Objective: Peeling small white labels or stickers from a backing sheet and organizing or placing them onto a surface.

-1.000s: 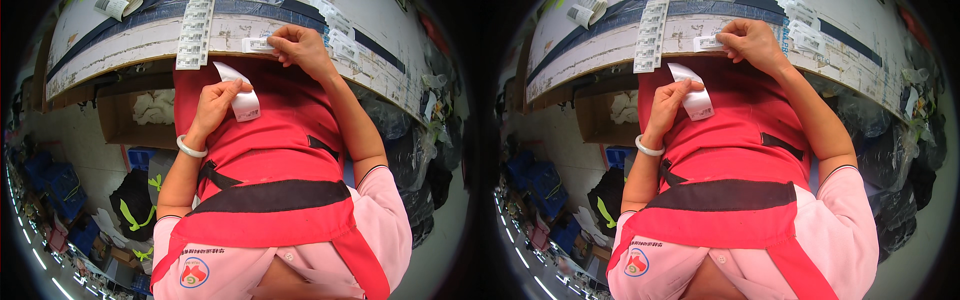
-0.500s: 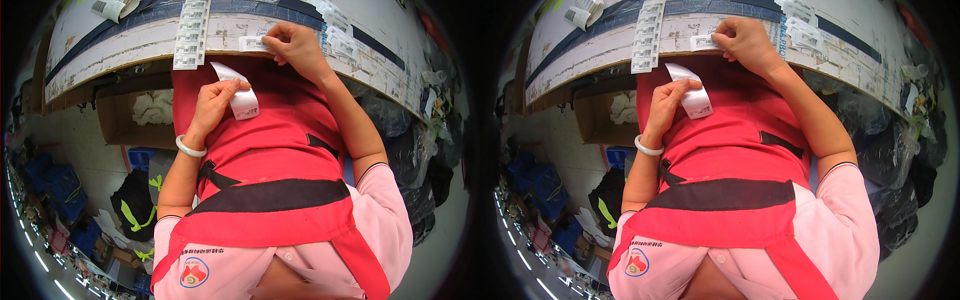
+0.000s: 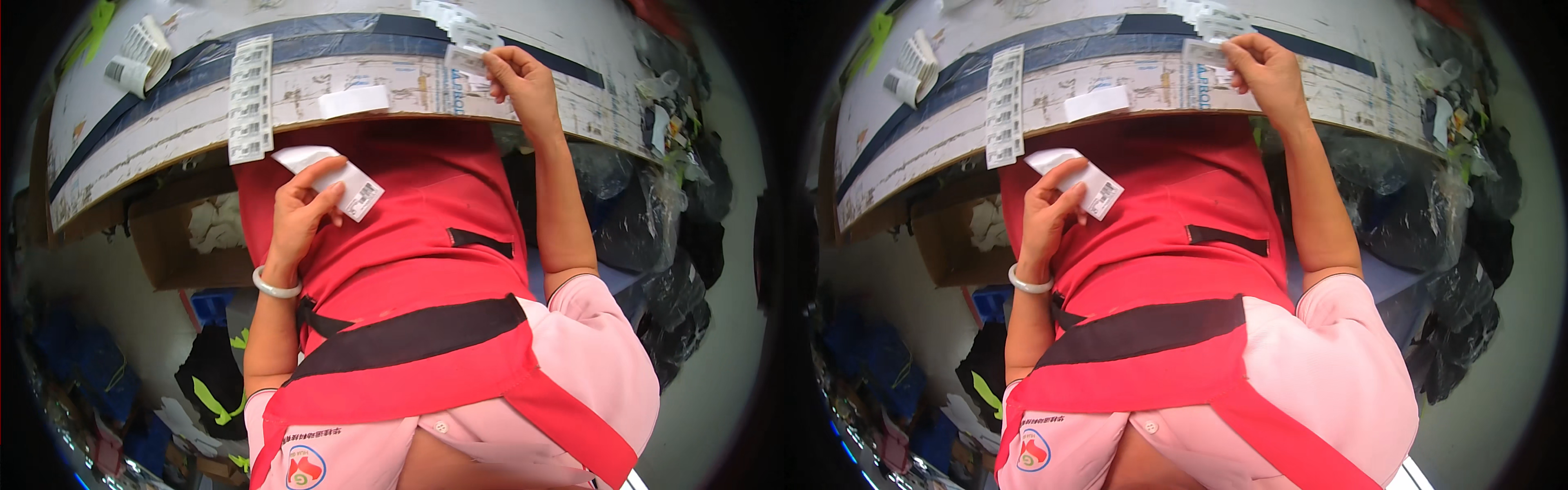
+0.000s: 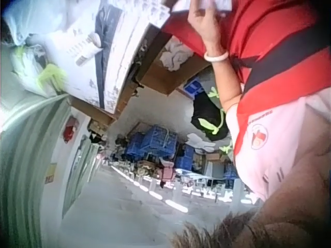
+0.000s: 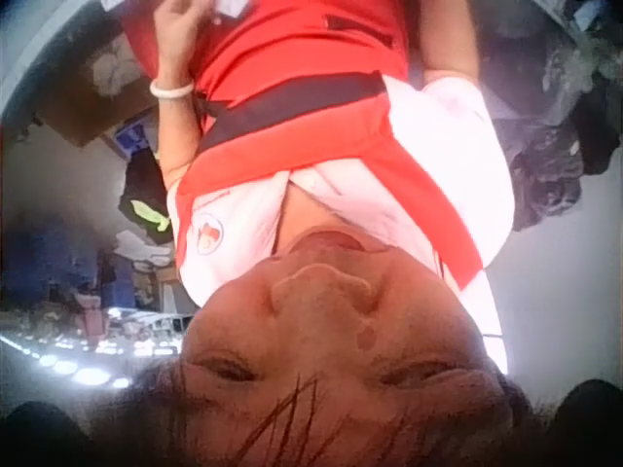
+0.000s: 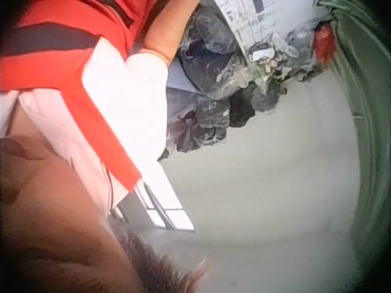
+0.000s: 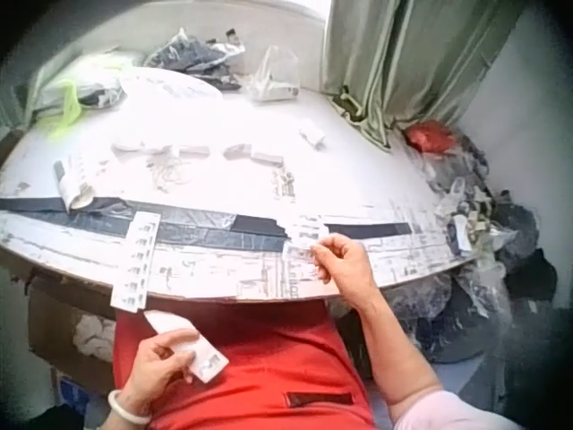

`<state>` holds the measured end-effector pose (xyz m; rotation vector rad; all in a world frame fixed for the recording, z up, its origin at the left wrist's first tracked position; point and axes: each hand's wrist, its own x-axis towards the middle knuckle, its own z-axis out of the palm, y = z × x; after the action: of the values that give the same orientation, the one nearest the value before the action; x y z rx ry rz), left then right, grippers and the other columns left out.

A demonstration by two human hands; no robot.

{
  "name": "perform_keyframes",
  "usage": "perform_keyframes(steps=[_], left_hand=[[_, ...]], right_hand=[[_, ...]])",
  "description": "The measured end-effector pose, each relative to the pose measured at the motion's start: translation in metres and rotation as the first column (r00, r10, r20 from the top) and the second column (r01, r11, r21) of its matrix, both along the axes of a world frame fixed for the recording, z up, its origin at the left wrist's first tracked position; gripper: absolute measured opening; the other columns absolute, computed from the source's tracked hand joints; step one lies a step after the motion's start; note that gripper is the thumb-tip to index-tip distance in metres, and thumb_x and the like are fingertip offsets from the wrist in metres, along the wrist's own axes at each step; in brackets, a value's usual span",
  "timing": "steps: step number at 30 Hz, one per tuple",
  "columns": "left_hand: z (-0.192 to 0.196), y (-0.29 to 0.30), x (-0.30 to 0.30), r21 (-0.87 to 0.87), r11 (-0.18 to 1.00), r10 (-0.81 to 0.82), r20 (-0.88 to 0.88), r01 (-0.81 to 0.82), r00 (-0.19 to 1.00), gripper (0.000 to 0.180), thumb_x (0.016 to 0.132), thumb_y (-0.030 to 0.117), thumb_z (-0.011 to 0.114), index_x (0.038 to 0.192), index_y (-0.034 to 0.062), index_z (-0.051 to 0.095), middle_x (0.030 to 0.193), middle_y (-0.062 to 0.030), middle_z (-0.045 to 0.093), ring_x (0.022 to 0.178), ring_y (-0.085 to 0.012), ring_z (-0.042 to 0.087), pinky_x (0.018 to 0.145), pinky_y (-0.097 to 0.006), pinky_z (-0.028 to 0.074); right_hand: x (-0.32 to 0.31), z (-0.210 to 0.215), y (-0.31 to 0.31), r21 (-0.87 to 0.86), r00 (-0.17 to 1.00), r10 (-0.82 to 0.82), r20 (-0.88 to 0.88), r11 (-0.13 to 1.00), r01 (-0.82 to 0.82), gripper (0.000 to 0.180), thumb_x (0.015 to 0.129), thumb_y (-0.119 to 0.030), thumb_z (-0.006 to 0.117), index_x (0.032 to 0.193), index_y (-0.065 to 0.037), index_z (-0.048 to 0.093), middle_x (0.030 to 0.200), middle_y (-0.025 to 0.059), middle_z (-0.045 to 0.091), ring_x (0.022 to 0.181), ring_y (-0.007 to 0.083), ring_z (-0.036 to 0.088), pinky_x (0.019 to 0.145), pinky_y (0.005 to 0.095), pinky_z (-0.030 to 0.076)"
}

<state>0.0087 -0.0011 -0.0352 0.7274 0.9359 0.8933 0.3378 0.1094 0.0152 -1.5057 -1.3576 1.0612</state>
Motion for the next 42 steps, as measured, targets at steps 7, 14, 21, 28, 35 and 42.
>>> perform_keyframes(steps=[7,14,21,28,35,42], left_hand=[[0.0,0.001,0.002,-0.013,0.999,-0.035,-0.013,0.035,0.999,0.031,0.088,0.004,0.064,0.118,-0.0023,0.061,0.093,-0.0075,0.066,0.065,-0.0084,0.059,0.054,-0.02,0.049],[-0.001,0.003,0.003,0.032,0.999,0.006,-0.048,-0.004,0.999,0.021,0.088,0.005,0.064,0.108,-0.0001,0.069,0.096,-0.0067,0.068,0.069,-0.0067,0.06,0.054,-0.019,0.048],[0.007,0.001,0.001,0.025,0.999,0.023,-0.011,-0.023,1.0,0.022,0.088,0.007,0.067,0.107,-0.0024,0.068,0.093,-0.0059,0.068,0.077,-0.0067,0.061,0.068,-0.02,0.05],[-0.006,-0.002,-0.005,0.06,0.996,-0.062,-0.106,0.068,0.992,0.021,0.087,0.008,0.068,0.105,-0.0032,0.068,0.082,-0.0025,0.067,0.065,-0.0057,0.058,0.059,-0.02,0.048],[-0.012,-0.003,-0.001,0.0,0.998,-0.062,-0.029,0.062,0.998,0.02,0.09,0.011,0.066,0.102,-0.0049,0.069,0.082,-0.0036,0.067,0.064,-0.007,0.059,0.059,-0.02,0.048],[-0.013,-0.002,0.001,-0.026,0.999,-0.042,0.052,0.044,0.998,0.049,0.097,0.04,0.052,0.101,-0.0062,0.068,0.087,-0.0092,0.068,0.074,-0.012,0.063,0.065,-0.023,0.05]], right_hand=[[0.034,-0.023,-0.006,0.064,0.664,-0.156,0.732,0.985,0.16,0.042,0.073,-0.036,0.078,0.1,-0.007,0.064,0.073,0.0044,0.062,0.069,0.0171,0.061,0.065,0.032,0.048],[-0.081,-0.001,-0.054,-0.303,0.85,0.528,0.005,0.81,-0.501,0.017,0.087,-0.018,0.068,0.092,-0.002,0.066,0.076,-0.0003,0.061,0.069,0.0065,0.054,0.061,0.0232,0.045],[-0.117,-0.022,-0.072,-0.425,0.847,0.381,-0.371,0.741,-0.519,0.02,0.09,-0.019,0.065,0.092,0.001,0.066,0.072,-0.0003,0.06,0.061,0.0052,0.051,0.057,0.0201,0.043],[-0.129,-0.02,-0.072,-0.236,0.874,0.36,-0.327,0.865,-0.444,0.016,0.089,-0.015,0.066,0.093,0.001,0.066,0.08,0.0014,0.062,0.071,0.0076,0.056,0.066,0.0219,0.047],[-0.123,-0.021,-0.067,-0.098,0.848,0.529,-0.019,0.843,-0.528,0.01,0.086,-0.008,0.066,0.091,0.001,0.065,0.082,0.007,0.063,0.077,0.0118,0.061,0.069,0.0258,0.049],[-0.113,-0.003,-0.019,-0.134,0.946,0.325,-0.021,0.936,-0.325,0.016,0.092,-0.017,0.062,0.092,-0.001,0.066,0.071,0.002,0.063,0.059,0.0058,0.058,0.051,0.0199,0.049]])
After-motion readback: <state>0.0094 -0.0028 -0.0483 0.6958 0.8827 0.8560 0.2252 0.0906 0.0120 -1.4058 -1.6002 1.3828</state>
